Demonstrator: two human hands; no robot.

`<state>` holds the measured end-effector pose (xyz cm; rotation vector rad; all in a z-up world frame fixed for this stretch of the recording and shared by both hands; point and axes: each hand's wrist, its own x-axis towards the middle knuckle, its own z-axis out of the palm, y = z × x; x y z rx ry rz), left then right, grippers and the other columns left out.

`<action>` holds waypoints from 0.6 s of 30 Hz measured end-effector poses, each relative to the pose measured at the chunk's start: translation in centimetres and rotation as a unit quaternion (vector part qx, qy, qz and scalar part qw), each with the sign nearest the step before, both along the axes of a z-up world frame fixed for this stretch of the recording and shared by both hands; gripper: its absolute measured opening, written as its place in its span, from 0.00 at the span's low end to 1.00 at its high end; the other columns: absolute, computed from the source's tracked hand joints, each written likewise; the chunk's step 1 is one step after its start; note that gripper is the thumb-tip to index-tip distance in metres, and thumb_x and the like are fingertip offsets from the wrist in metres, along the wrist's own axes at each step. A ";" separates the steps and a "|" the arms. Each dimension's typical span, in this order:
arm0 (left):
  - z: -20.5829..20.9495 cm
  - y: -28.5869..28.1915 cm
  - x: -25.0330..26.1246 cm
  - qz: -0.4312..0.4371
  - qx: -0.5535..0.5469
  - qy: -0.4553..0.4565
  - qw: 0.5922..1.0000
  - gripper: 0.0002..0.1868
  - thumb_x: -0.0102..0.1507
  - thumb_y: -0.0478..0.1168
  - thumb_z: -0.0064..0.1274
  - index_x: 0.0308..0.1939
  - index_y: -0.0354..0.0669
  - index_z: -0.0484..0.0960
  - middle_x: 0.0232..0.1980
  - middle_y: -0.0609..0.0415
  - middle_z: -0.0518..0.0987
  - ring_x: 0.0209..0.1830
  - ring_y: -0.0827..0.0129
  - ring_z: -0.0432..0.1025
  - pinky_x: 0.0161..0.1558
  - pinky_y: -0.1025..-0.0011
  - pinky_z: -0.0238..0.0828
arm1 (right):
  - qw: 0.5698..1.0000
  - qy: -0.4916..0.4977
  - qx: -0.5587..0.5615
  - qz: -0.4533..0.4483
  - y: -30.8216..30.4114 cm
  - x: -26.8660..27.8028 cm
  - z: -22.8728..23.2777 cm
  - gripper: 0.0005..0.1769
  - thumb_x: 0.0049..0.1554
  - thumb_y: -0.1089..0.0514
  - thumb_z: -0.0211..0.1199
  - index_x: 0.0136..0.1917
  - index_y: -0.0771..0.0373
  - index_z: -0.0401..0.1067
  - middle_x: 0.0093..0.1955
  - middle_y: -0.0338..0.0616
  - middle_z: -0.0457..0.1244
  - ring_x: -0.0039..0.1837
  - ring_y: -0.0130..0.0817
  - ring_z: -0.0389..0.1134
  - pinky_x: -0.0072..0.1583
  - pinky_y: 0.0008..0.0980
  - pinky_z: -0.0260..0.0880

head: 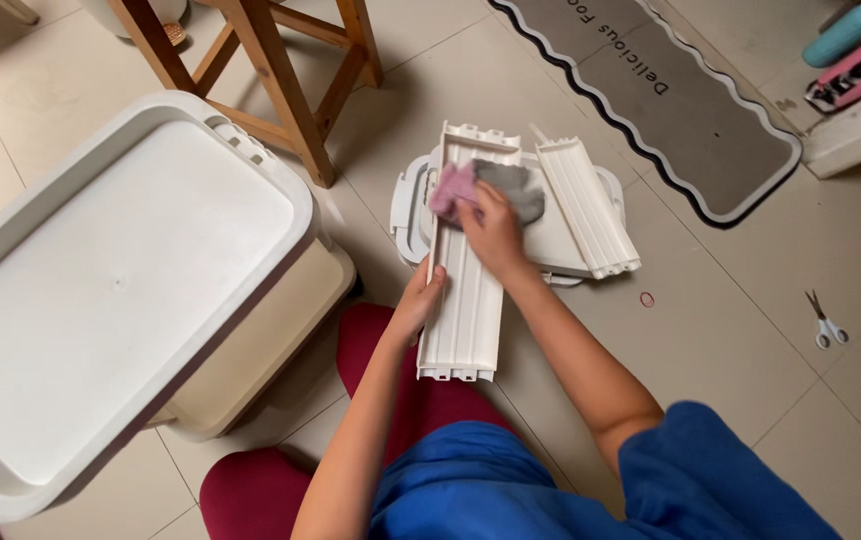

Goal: The person kneels on the floor and takes apart a white plastic rolling cart, separating the trays, side panels, and black caster wheels. They wipe each part with a cloth, then reattach the wheels and snap the trays and side panels back together to rebuild the cart.

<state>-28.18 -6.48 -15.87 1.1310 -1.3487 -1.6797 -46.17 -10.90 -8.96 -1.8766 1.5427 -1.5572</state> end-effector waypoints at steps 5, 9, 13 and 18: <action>-0.3 2.8 0.0 -0.017 -0.104 -0.011 0.994 0.28 0.71 0.47 0.47 0.73 0.41 0.67 0.59 0.53 0.77 0.59 0.71 0.68 0.62 0.71 0.64 | 0.998 0.057 0.004 0.019 -1.9 2.1 0.5 0.28 0.62 0.60 0.52 0.74 0.72 0.57 0.68 0.62 0.60 0.70 0.58 0.59 0.71 0.49 0.57; 0.1 4.0 0.2 0.041 -0.114 -0.044 0.992 0.26 0.70 0.46 0.48 0.70 0.40 0.71 0.53 0.55 0.79 0.51 0.73 0.70 0.57 0.73 0.67 | 0.984 0.167 0.068 -0.002 -1.5 2.1 1.2 0.29 0.61 0.53 0.50 0.73 0.66 0.58 0.69 0.56 0.61 0.74 0.49 0.57 0.73 0.54 0.48; 1.2 3.5 0.0 0.087 -0.125 -0.030 0.988 0.23 0.72 0.46 0.49 0.68 0.39 0.76 0.45 0.55 0.79 0.42 0.75 0.67 0.49 0.75 0.68 | 0.974 0.193 0.112 -0.048 -1.5 3.0 2.7 0.28 0.60 0.51 0.48 0.71 0.63 0.60 0.69 0.50 0.62 0.76 0.44 0.56 0.73 0.62 0.44; 0.8 3.0 -0.8 0.115 -0.128 -0.087 0.981 0.24 0.69 0.48 0.50 0.67 0.42 0.77 0.40 0.54 0.80 0.36 0.74 0.67 0.41 0.75 0.68 | 0.976 0.164 0.119 -0.077 -0.4 3.0 2.5 0.29 0.61 0.51 0.48 0.72 0.64 0.59 0.75 0.52 0.58 0.79 0.46 0.50 0.71 0.72 0.32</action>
